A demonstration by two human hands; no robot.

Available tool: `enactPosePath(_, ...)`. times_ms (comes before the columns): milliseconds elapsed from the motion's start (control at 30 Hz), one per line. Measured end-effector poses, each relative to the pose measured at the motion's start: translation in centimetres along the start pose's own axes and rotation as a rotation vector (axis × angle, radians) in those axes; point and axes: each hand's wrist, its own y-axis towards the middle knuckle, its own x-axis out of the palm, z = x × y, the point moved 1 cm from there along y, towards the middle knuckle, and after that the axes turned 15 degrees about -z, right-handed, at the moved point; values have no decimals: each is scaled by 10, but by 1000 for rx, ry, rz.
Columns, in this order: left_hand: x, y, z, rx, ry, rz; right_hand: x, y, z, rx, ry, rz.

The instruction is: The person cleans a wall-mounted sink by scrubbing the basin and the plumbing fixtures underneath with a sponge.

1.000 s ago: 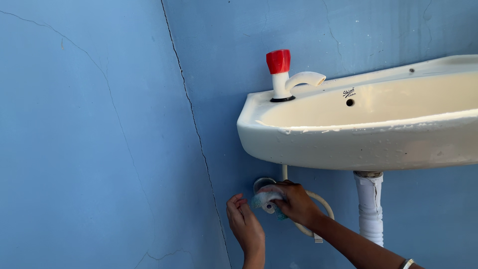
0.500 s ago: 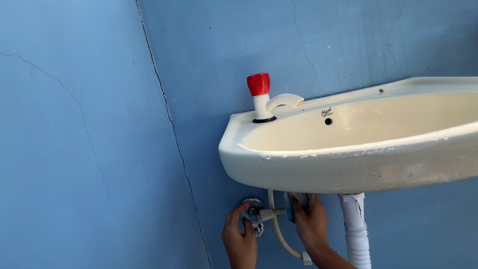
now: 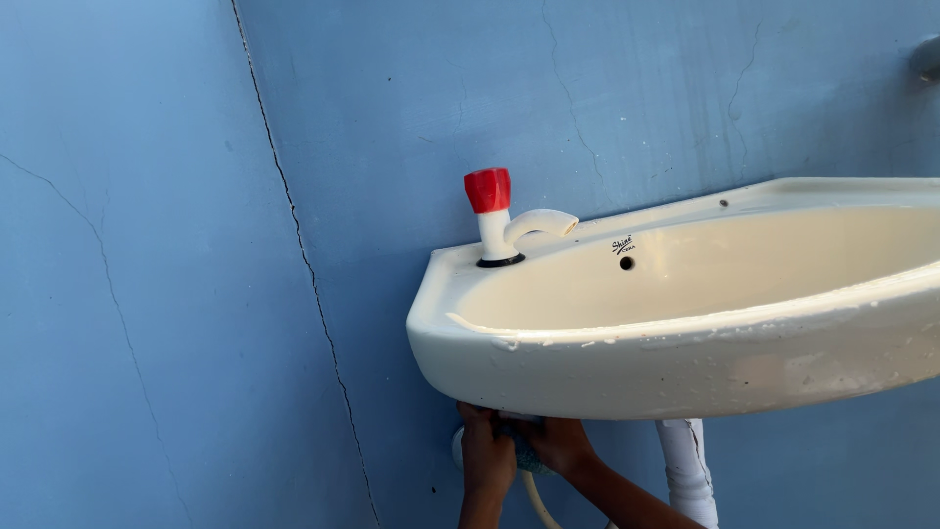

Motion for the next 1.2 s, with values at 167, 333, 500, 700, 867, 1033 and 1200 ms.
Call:
enactPosePath(167,1,6,-8,138,23,-34,-19,39,19,118,25,-136)
enactPosePath(333,6,3,0,-140,146,-92,-2,49,53,-76,169,-50)
enactPosePath(500,2,5,-5,-69,232,-121,-17,3,36,-39,-161,-244)
enactPosePath(700,4,-17,25,-221,570,-295,-66,-62,-16,166,-444,-357)
enactPosePath(867,4,-31,39,-132,716,-231,-39,-68,-40,-115,-601,-288)
enactPosePath(1033,-8,-22,25,29,817,-257,-45,-67,-36,-222,-409,-310)
enactPosePath(1200,-8,-30,20,91,760,-247,-47,-92,-28,98,-61,-149)
